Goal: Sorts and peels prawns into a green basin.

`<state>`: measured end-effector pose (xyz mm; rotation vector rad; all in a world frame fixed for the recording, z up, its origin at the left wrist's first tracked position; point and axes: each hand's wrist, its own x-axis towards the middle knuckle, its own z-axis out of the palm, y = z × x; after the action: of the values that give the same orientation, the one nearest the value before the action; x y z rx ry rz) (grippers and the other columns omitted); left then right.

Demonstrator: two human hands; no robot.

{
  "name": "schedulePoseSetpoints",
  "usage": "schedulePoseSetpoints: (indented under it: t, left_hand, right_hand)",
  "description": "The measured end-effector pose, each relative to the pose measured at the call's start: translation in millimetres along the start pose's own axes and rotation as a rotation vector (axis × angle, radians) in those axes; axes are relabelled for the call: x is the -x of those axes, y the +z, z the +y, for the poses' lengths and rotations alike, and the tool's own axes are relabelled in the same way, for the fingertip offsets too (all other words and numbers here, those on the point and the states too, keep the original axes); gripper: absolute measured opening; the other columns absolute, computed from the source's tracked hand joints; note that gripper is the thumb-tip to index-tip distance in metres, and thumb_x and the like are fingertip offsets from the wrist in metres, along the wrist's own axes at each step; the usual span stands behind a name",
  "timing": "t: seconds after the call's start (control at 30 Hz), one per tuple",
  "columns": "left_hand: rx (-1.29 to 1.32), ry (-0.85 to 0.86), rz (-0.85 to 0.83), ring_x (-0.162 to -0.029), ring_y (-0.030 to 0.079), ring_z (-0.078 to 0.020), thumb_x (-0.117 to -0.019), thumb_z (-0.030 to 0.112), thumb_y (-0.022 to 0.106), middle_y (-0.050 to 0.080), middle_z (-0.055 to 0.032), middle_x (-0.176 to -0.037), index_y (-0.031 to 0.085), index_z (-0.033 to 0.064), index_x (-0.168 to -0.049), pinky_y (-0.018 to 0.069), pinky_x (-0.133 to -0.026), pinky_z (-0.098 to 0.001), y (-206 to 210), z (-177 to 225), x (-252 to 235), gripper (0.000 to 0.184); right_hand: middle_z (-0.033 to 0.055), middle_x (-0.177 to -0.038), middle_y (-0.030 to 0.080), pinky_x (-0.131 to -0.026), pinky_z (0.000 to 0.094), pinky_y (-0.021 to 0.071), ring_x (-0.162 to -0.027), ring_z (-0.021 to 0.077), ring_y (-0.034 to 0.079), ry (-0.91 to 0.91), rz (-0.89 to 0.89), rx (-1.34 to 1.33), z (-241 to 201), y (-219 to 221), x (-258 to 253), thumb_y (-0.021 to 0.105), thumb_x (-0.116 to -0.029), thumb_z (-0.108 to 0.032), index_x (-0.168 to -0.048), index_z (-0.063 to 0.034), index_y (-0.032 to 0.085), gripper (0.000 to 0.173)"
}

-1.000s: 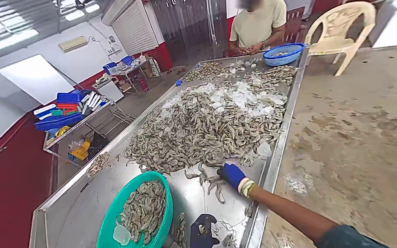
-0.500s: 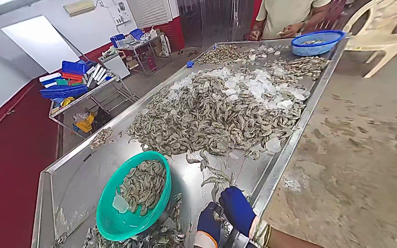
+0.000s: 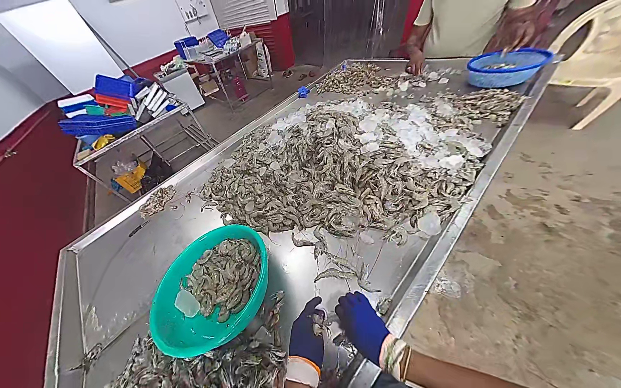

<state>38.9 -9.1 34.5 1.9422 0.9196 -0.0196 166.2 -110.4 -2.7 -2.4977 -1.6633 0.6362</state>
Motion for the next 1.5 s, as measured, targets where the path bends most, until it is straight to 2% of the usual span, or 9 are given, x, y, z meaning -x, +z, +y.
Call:
schedulePoseSetpoints:
  t: [0.07,0.33,0.5,0.73,0.93,1.03,1.2,1.33,1.5]
  left_hand:
    - [0.004,0.013,-0.151,-0.131,0.059,-0.0259,-0.1014,0.0,0.052,0.06,-0.017,-0.143,0.05,0.0039,-0.149,0.0425,-0.116,-0.0418,4.5,4.7,0.8,0.048]
    - [0.13,-0.07,-0.203,-0.092,0.07,-0.0264,-0.0959,0.002,0.063,0.071,-0.0197,-0.104,0.062,-0.0033,-0.126,0.0559,-0.091,-0.0451,10.1,24.2,5.3,0.031]
    - [0.003,-0.026,-0.324,-0.078,0.064,-0.0226,-0.098,0.004,0.054,0.068,-0.0155,-0.093,0.062,0.0004,-0.129,0.0547,-0.08,-0.0437,13.9,21.3,9.4,0.032]
    - [0.248,0.088,-0.406,-0.092,0.066,-0.0149,-0.092,-0.005,0.062,0.067,-0.0145,-0.108,0.055,-0.0061,-0.131,0.0573,-0.085,-0.0323,-7.7,8.5,15.3,0.039]
    - [0.487,0.033,0.197,-0.062,0.06,-0.0103,-0.0921,-0.002,0.067,0.067,-0.0116,-0.089,0.066,-0.0067,-0.114,0.0549,-0.058,-0.0289,4.5,11.0,15.3,0.022]
    - [0.631,-0.061,0.312,-0.046,0.05,-0.007,-0.1003,0.001,0.056,0.057,-0.0026,-0.065,0.067,-0.0034,-0.114,0.0498,-0.047,-0.0261,7.2,13.2,15.9,0.018]
    - [0.615,0.066,0.069,-0.093,0.073,-0.0183,-0.0958,-0.008,0.056,0.073,-0.0167,-0.109,0.061,-0.0075,-0.128,0.0605,-0.086,-0.0333,16.6,6.0,12.1,0.033]
    - [0.082,0.136,-0.092,-0.133,0.058,-0.0236,-0.0977,-0.004,0.054,0.06,-0.0146,-0.144,0.053,0.0062,-0.148,0.0416,-0.117,-0.0408,26.4,10.1,9.1,0.051]
    - [-0.057,-0.047,-0.265,-0.123,0.063,-0.0301,-0.096,0.0,0.06,0.064,-0.0199,-0.134,0.055,0.0046,-0.145,0.0472,-0.109,-0.0465,25.5,14.3,-1.2,0.049]
  right_hand:
    - [0.0225,-0.118,0.069,-0.108,0.0562,0.0433,-0.118,0.0419,0.063,0.003,0.105,0.001,-9.4,-14.7,17.3,0.057,-0.0991,-0.011,-0.11,0.0009,0.072,0.022]
    - [0.0203,-0.136,0.066,-0.11,0.0588,0.0448,-0.128,0.0421,0.061,-0.193,0.324,-0.053,15.1,-33.2,34.9,0.071,-0.0944,-0.018,-0.133,-0.0062,0.068,0.04]
    - [0.0194,-0.098,0.073,-0.101,0.0568,0.048,-0.103,0.0402,0.069,-0.246,0.248,0.058,12.1,-22.1,36.6,0.062,-0.0944,-0.014,-0.098,0.0001,0.073,0.018]
    - [0.029,-0.133,0.06,-0.101,0.0627,0.0474,-0.127,0.0487,0.056,0.432,-0.048,-0.074,63.5,-36.2,19.0,0.065,-0.0956,-0.014,-0.127,0.0045,0.064,0.036]
    - [0.0217,-0.136,0.064,-0.1,0.0644,0.05,-0.122,0.0423,0.064,0.187,-0.238,-0.354,3.8,-27.0,27.5,0.048,-0.1087,-0.03,-0.147,-0.0129,0.055,0.043]
    - [0.0237,-0.125,0.067,-0.094,0.0645,0.0518,-0.116,0.0452,0.065,0.226,-0.071,-0.164,36.4,-58.9,3.2,0.052,-0.1055,-0.018,-0.126,-0.0067,0.067,0.028]
    - [0.0275,-0.136,0.059,-0.109,0.0631,0.0406,-0.13,0.048,0.053,0.324,0.025,0.044,63.6,-31.3,-11.8,0.058,-0.0982,-0.002,-0.127,0.0031,0.066,0.03]
    - [0.0265,-0.128,0.064,-0.103,0.0603,0.0471,-0.124,0.0465,0.059,0.281,-0.115,0.005,2.2,-19.4,22.0,0.061,-0.0962,-0.003,-0.129,-0.0006,0.064,0.034]
    - [0.0254,-0.126,0.064,-0.103,0.0564,0.047,-0.122,0.0433,0.06,0.17,-0.039,0.059,-13.7,-22.3,25.7,0.058,-0.0961,0.0,-0.125,0.0029,0.065,0.03]
